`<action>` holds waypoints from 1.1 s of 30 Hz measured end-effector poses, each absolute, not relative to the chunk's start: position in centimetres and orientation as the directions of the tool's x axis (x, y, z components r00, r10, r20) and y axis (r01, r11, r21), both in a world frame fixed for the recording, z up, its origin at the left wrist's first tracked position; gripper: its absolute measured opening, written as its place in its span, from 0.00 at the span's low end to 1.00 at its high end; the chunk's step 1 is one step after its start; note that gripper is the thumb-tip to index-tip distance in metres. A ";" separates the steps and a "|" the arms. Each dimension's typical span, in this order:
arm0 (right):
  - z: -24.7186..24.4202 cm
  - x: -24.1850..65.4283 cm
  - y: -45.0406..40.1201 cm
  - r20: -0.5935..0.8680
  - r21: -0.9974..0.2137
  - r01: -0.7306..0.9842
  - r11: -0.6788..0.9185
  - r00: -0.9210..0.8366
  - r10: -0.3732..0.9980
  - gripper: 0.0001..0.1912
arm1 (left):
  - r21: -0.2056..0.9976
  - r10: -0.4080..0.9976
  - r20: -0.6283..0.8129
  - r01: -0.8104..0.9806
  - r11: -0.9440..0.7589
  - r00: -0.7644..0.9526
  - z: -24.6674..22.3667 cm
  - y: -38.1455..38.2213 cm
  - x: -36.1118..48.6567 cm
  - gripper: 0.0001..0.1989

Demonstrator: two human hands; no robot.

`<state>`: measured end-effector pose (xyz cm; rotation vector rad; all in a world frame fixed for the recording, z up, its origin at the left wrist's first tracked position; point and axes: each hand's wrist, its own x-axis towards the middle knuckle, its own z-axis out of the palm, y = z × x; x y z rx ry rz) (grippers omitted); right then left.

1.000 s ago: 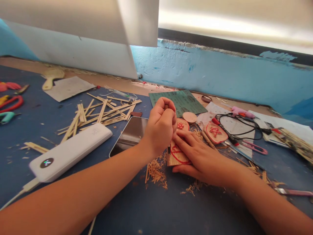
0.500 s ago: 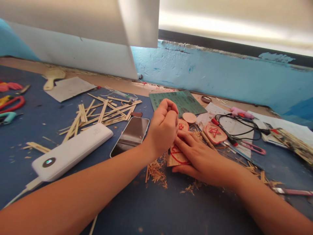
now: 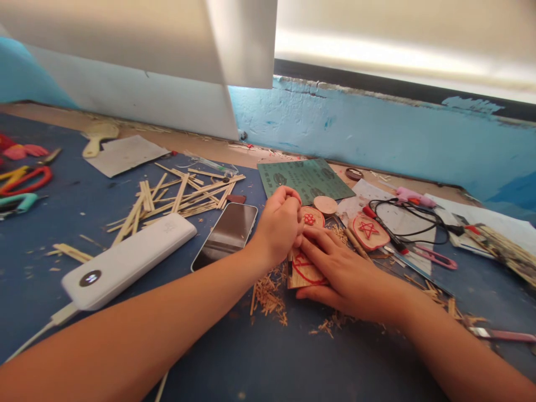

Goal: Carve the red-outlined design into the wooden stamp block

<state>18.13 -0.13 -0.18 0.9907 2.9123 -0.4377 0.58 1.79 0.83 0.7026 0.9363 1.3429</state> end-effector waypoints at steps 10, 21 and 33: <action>-0.6 18.4 -0.1 -0.111 -0.257 0.605 0.754 -0.793 0.599 0.49 | 0.853 0.994 -0.075 -0.521 0.022 -0.082 1.2 1.9 0.2 0.09; -0.4 18.2 -0.1 -0.091 -0.251 0.588 0.769 -0.805 0.586 0.47 | 0.871 0.996 -0.045 -0.492 0.002 -0.076 0.8 1.9 0.5 0.09; -0.2 18.4 -0.2 -0.107 -0.240 0.582 0.777 -0.811 0.574 0.47 | 0.874 0.985 -0.153 -0.477 0.094 -0.086 0.4 2.3 0.8 0.08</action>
